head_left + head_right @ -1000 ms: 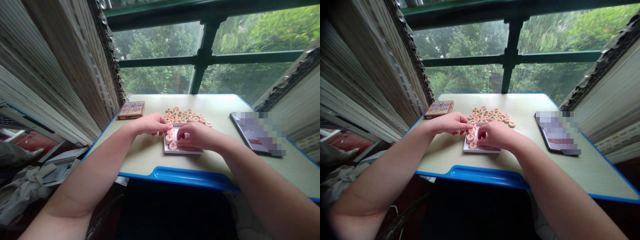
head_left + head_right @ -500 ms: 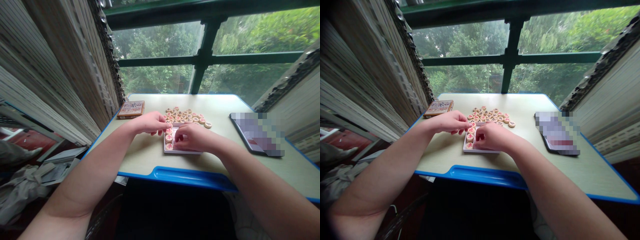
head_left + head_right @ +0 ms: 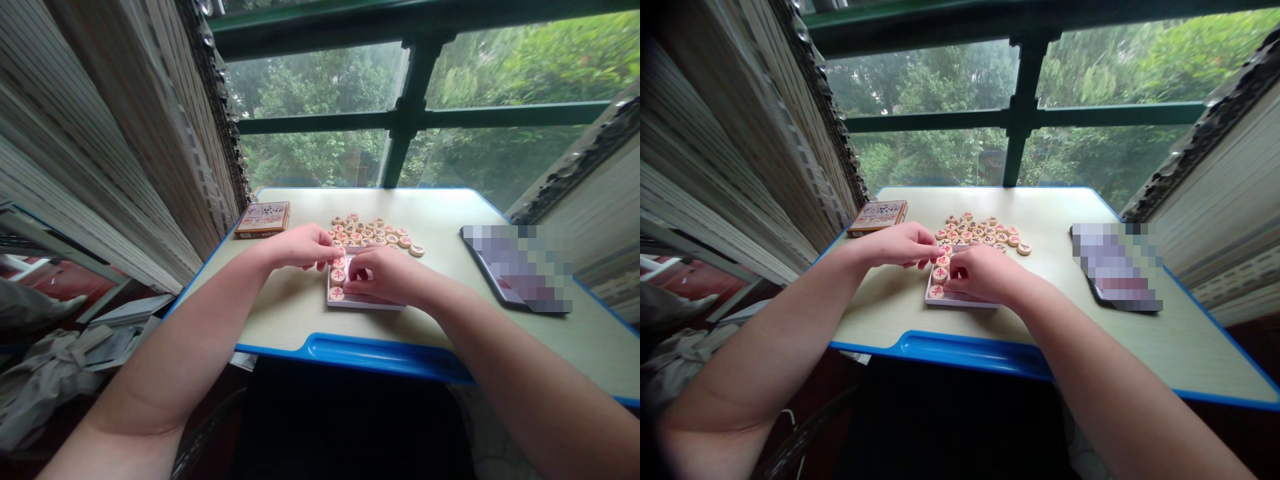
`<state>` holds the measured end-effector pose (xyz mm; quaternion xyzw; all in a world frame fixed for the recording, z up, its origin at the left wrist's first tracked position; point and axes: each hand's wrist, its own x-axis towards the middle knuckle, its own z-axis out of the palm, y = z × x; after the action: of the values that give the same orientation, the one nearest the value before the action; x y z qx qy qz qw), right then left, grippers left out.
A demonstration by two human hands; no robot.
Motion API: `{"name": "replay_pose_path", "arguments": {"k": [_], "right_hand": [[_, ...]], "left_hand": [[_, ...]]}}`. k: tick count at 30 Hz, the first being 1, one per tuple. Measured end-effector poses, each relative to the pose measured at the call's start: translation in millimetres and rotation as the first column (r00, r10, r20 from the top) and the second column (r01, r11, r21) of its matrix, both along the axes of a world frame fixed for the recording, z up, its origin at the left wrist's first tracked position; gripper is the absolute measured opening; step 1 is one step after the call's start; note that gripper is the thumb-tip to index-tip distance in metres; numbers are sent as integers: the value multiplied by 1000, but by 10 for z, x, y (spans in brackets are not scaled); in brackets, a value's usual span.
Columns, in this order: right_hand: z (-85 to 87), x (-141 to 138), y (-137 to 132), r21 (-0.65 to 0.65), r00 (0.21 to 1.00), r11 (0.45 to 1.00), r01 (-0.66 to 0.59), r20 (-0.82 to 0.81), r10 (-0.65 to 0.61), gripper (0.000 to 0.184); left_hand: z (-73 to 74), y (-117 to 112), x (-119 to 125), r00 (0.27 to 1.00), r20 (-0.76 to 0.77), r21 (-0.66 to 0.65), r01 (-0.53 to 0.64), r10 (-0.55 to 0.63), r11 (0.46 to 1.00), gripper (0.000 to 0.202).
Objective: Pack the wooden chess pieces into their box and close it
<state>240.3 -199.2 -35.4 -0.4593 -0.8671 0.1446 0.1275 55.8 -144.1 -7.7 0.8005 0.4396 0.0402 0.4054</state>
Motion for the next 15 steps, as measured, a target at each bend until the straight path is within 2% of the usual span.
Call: {"name": "replay_pose_path", "arguments": {"k": [6,15], "right_hand": [[23,-23,-24,-44,1000,999,-22,-17,21,17],[5,-32,-13,-30,998,999,-45,-43,44,16]], "left_hand": [[15,-14,4,1000,-4,-4,4,-4,1000,33],[25,-10,-2,1000,-11,11,2,-2,1000,30]]}}
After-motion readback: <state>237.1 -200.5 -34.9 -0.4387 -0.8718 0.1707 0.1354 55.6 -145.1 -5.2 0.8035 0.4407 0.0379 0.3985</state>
